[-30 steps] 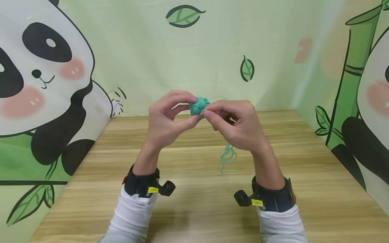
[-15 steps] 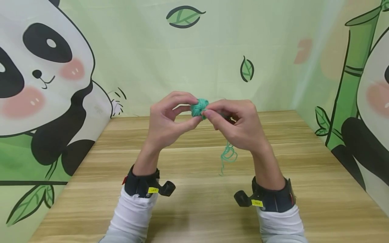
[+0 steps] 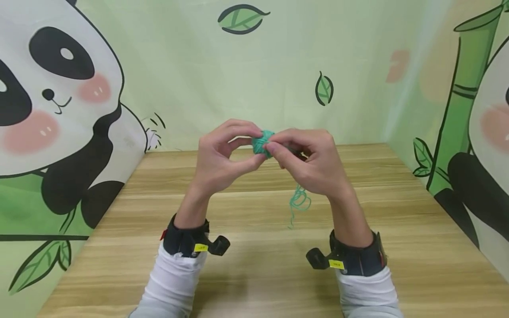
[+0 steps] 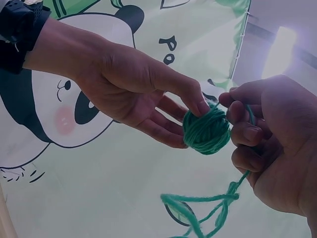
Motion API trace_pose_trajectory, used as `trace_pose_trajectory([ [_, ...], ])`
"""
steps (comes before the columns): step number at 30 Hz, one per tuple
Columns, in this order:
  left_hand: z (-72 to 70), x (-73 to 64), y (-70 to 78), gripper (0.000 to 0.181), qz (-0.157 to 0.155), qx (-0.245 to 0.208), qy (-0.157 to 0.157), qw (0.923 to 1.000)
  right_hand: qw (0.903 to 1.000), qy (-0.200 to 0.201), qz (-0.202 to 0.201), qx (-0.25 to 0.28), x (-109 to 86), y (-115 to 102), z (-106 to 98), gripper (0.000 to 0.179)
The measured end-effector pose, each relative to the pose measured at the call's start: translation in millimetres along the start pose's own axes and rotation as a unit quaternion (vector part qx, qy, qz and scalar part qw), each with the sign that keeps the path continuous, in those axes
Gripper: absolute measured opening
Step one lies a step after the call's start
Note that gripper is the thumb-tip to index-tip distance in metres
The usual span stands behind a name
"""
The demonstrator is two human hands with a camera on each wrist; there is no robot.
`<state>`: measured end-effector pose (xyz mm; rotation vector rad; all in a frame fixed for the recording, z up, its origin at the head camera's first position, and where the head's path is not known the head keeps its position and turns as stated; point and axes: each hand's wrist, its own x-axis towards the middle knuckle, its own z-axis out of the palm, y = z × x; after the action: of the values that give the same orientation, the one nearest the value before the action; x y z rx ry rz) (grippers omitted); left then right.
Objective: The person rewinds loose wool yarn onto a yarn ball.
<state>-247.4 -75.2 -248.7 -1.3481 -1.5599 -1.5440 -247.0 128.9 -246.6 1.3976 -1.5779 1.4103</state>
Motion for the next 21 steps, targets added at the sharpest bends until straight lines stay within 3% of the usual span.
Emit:
trace_pose_trajectory([
  [10,-0.2,0.7,-0.2,0.032,0.022,0.009,-0.012,0.9996,0.9999,0.002,0.015,0.005,-0.8,3.6,0.5,0.029],
  [21,-1.1,-0.2,-0.2,0.032,0.009,0.003,-0.03,0.9995,0.9994,0.031,-0.011,0.003,2.3,0.5,-1.4,0.031],
])
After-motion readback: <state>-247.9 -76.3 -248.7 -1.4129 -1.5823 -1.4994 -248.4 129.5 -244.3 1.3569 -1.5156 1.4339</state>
